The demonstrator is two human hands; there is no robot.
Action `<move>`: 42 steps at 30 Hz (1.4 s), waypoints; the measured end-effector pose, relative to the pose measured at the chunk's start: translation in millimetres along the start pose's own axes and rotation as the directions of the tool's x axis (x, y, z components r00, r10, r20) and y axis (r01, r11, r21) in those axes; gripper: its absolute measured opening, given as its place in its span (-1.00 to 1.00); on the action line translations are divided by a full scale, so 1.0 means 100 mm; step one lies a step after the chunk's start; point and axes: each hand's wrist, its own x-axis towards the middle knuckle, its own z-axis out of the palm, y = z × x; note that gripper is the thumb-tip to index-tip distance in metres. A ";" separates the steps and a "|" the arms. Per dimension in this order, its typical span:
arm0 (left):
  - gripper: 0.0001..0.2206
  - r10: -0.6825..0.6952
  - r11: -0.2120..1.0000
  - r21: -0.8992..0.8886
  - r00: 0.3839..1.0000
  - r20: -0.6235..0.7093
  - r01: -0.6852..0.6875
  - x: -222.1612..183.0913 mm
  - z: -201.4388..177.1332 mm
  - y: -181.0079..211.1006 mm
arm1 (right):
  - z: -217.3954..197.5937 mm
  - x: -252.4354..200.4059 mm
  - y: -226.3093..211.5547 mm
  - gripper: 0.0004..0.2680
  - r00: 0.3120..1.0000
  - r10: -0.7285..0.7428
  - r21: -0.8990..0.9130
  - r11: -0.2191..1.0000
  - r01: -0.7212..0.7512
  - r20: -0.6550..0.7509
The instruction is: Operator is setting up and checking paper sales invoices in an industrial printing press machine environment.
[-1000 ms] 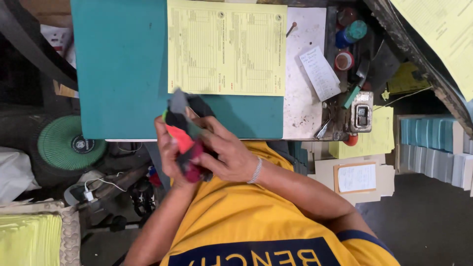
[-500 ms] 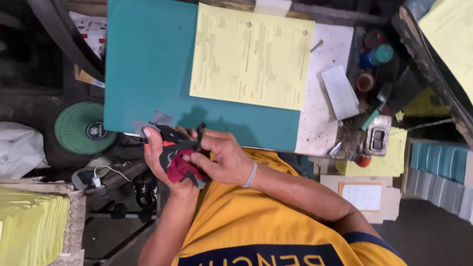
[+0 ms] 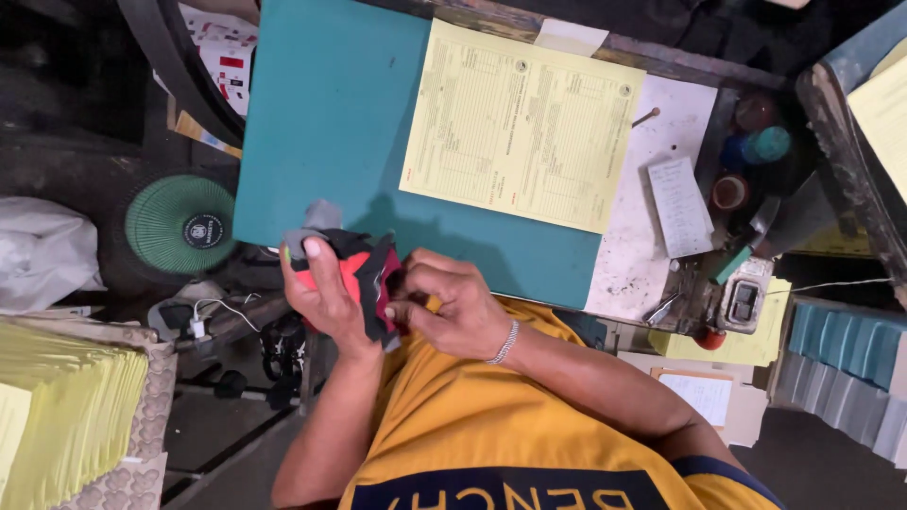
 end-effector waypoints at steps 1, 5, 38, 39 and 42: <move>-0.72 0.051 0.998 0.048 0.999 0.003 -0.052 0.04 -0.06 -0.07 | -0.03 0.00 -0.04 -0.90 1.000 0.008 0.005 1.000 -0.008 0.013; -0.70 0.358 0.832 0.449 0.933 0.015 -0.327 0.80 -0.08 -0.14 | -0.52 -0.25 -0.04 -0.88 0.994 -0.110 -0.104 0.989 0.108 -0.015; 0.06 -0.104 0.445 0.590 0.616 0.781 -0.673 0.55 0.61 -0.59 | -3.24 -2.67 0.05 -0.88 0.747 -0.134 -0.735 -0.134 -0.665 -0.651; 0.09 -0.113 0.472 0.583 0.611 0.784 -0.661 0.55 0.61 -0.57 | -3.25 -2.77 0.11 -0.86 0.695 -0.161 -0.690 -0.096 -0.718 -0.701; 0.13 -0.134 0.501 0.586 0.613 0.779 -0.636 0.61 0.60 -0.57 | -3.34 -2.81 0.23 -0.84 0.584 -0.196 -0.597 0.009 -0.802 -0.788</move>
